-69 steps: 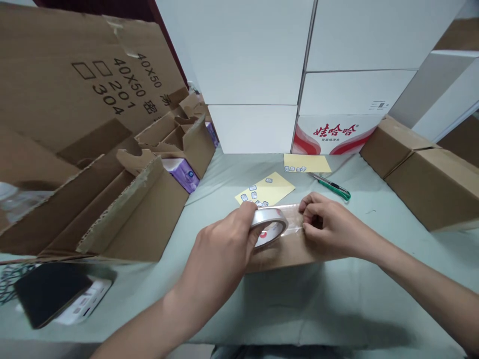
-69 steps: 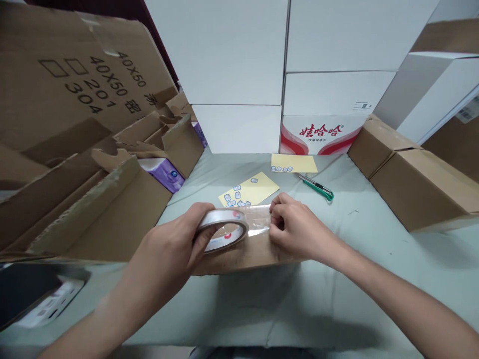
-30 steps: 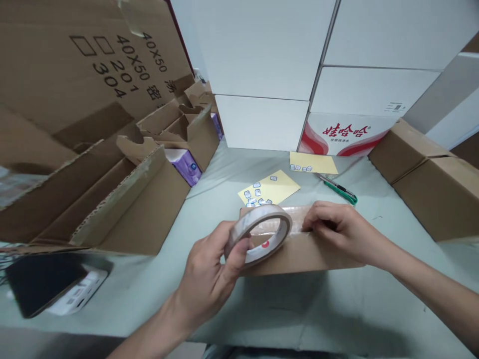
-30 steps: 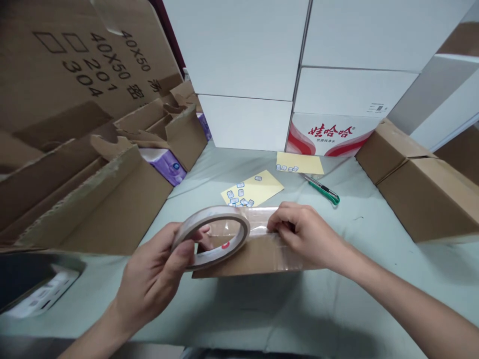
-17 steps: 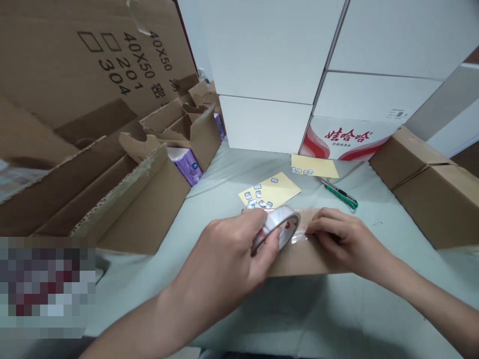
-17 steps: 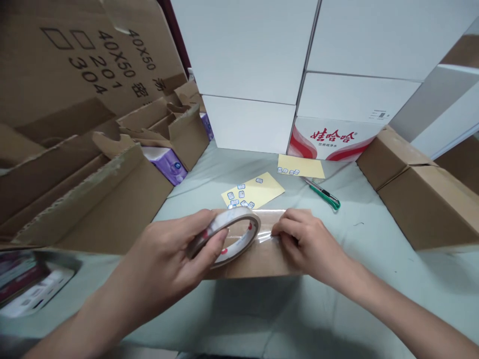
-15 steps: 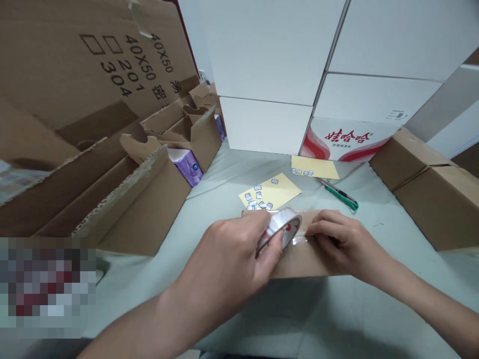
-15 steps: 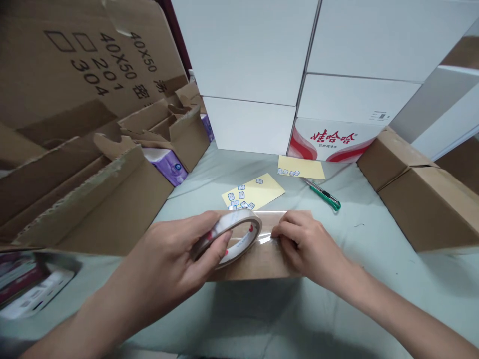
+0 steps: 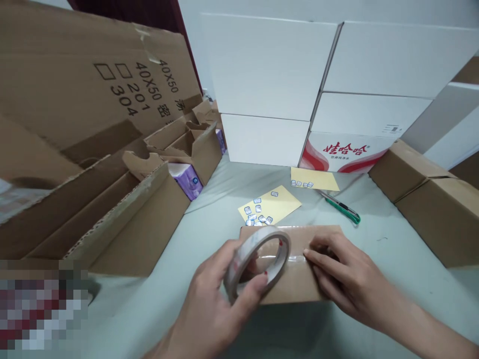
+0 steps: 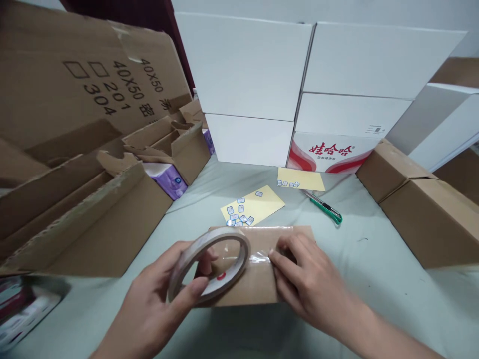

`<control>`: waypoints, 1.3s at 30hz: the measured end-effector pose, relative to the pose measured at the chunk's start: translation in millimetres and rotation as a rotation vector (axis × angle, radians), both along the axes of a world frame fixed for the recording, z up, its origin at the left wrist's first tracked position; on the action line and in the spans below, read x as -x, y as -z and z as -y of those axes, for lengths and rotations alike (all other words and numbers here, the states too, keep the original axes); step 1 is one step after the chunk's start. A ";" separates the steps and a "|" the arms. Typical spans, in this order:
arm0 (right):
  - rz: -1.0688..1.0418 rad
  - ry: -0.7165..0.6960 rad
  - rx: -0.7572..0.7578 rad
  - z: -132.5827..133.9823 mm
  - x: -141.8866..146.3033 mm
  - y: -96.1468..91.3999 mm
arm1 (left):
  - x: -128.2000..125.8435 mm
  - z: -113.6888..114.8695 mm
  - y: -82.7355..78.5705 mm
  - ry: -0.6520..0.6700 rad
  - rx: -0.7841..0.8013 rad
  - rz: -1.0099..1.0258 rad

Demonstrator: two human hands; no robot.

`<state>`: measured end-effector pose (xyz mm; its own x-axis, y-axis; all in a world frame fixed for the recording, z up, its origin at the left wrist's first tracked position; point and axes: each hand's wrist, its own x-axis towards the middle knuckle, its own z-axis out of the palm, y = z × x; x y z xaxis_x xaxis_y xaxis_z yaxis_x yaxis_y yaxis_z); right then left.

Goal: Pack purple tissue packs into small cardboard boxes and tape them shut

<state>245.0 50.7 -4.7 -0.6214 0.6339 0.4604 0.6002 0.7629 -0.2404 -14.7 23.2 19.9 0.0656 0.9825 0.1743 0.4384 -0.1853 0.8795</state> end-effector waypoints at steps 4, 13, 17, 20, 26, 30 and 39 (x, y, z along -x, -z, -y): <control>0.018 -0.011 0.022 1.0 -1.1 -0.1 | 6.9 15.1 21.1 0.013 0.173 0.320; 0.029 0.006 -0.010 1.2 -3.2 1.3 | 3.0 13.3 -6.1 0.109 -0.057 -0.026; 0.072 0.032 -0.045 2.0 -4.6 0.8 | 2.6 9.9 -17.4 0.123 -0.068 -0.104; 0.146 -0.010 -0.060 1.2 -2.4 -2.3 | 2.7 9.8 -15.9 0.068 -0.086 -0.100; 0.327 -0.134 -0.079 -2.2 10.5 -5.6 | -1.4 9.3 -3.2 -0.014 -0.139 -0.014; 0.382 -0.104 -0.083 -1.7 3.3 -5.0 | -2.9 10.4 4.3 -0.139 -0.039 0.120; 0.373 0.003 -0.051 3.4 -23.1 1.2 | 16.2 13.3 32.0 -0.051 0.051 0.308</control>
<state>268.2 47.3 -5.9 -0.7508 0.6178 0.2340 0.6412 0.7667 0.0332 -30.9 9.9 -12.1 -0.0317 0.9912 0.1287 0.1579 -0.1222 0.9799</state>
